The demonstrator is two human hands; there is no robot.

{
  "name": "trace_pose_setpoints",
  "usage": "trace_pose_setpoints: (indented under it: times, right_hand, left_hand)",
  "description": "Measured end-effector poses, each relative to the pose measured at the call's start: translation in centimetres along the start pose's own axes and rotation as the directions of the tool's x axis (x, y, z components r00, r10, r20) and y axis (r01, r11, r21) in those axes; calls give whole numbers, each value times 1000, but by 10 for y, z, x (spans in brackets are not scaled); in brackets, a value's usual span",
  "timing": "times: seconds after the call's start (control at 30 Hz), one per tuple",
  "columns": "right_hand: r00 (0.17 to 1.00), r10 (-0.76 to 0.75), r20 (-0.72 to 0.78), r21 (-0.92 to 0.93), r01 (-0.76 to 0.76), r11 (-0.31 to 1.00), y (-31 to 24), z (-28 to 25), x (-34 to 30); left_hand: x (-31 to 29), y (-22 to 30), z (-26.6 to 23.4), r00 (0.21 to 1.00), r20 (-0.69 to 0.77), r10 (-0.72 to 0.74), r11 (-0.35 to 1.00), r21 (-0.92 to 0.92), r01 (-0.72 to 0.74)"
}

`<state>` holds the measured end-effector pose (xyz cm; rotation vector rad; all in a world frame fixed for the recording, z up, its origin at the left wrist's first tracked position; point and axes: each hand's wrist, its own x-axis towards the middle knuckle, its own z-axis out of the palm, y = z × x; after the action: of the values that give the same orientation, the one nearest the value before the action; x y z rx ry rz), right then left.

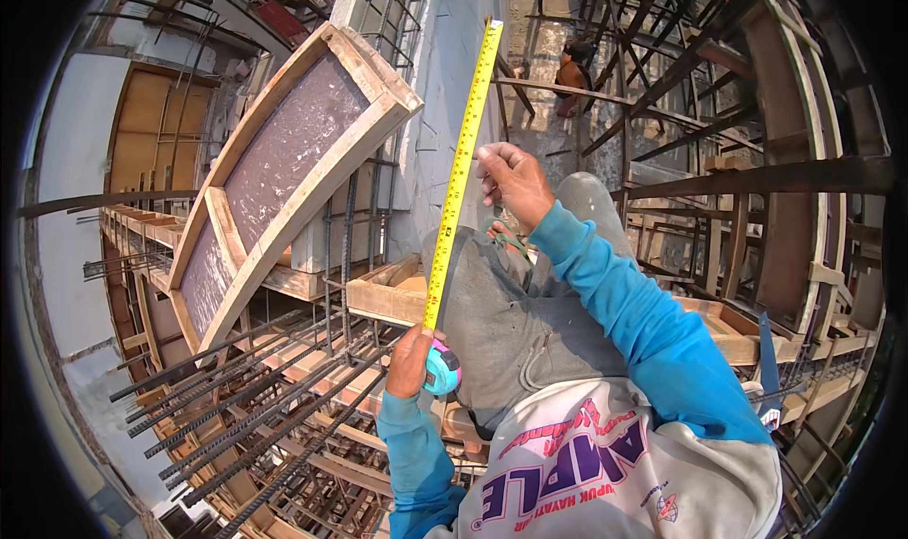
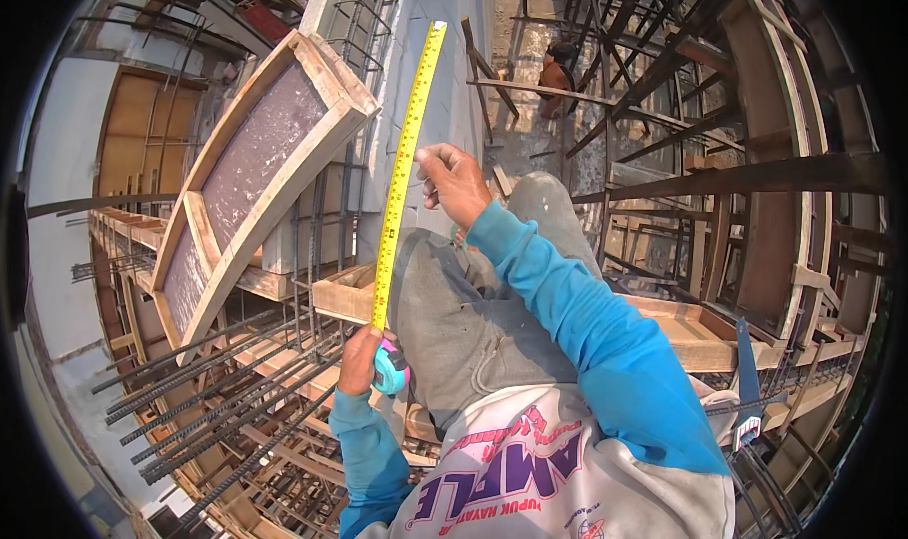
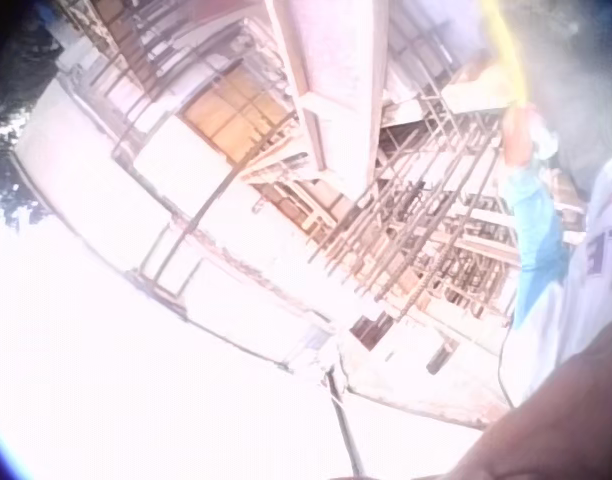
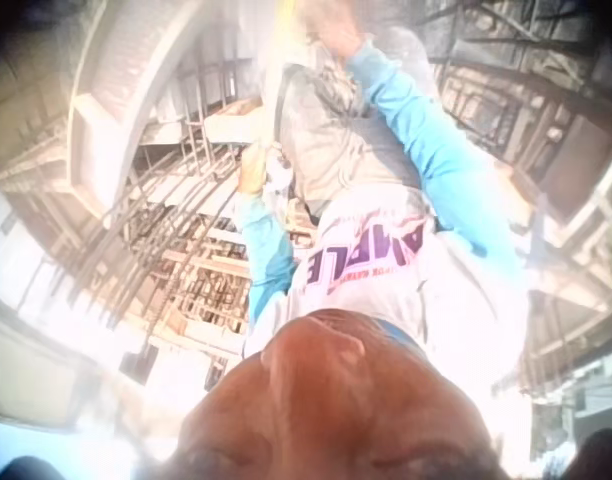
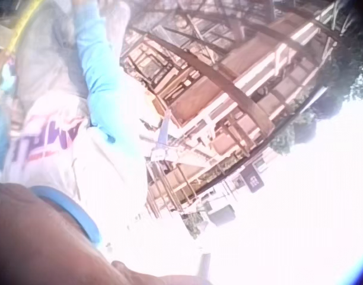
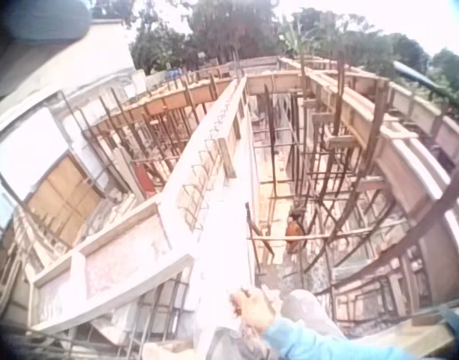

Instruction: The person measures a wooden board using a tape measure and marks a line on it with a pencil, using a saw as a straight edge.

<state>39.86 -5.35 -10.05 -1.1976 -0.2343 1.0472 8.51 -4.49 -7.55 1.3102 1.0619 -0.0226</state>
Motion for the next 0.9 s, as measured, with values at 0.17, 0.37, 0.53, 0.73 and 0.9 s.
trace_pose_setpoints:
  times: [0.17, 0.37, 0.53, 0.73, 0.9]
  right_hand:
    - [968, 194, 159, -242, -152, 958, 90, 64, -81]
    - [987, 104, -122, -6, -105, 994, 65, 53, -5]
    - [877, -254, -409, -400, 78, 913, 35, -17, 152]
    - [967, 193, -169, -256, -232, 938, 73, 35, 125]
    - [954, 297, -29, -236, -296, 926, 135, 83, 89]
  left_hand:
    - [27, 9, -7, 995, -33, 97, 995, 9, -97]
    - [-1, -3, -40, 996, 88, -21, 999, -29, 24]
    - [-74, -61, -71, 996, 38, -79, 997, 18, 78]
    - [-62, -103, -65, 974, -153, -167, 986, -5, 168]
    - [15, -70, -59, 984, -173, -36, 993, 101, 55]
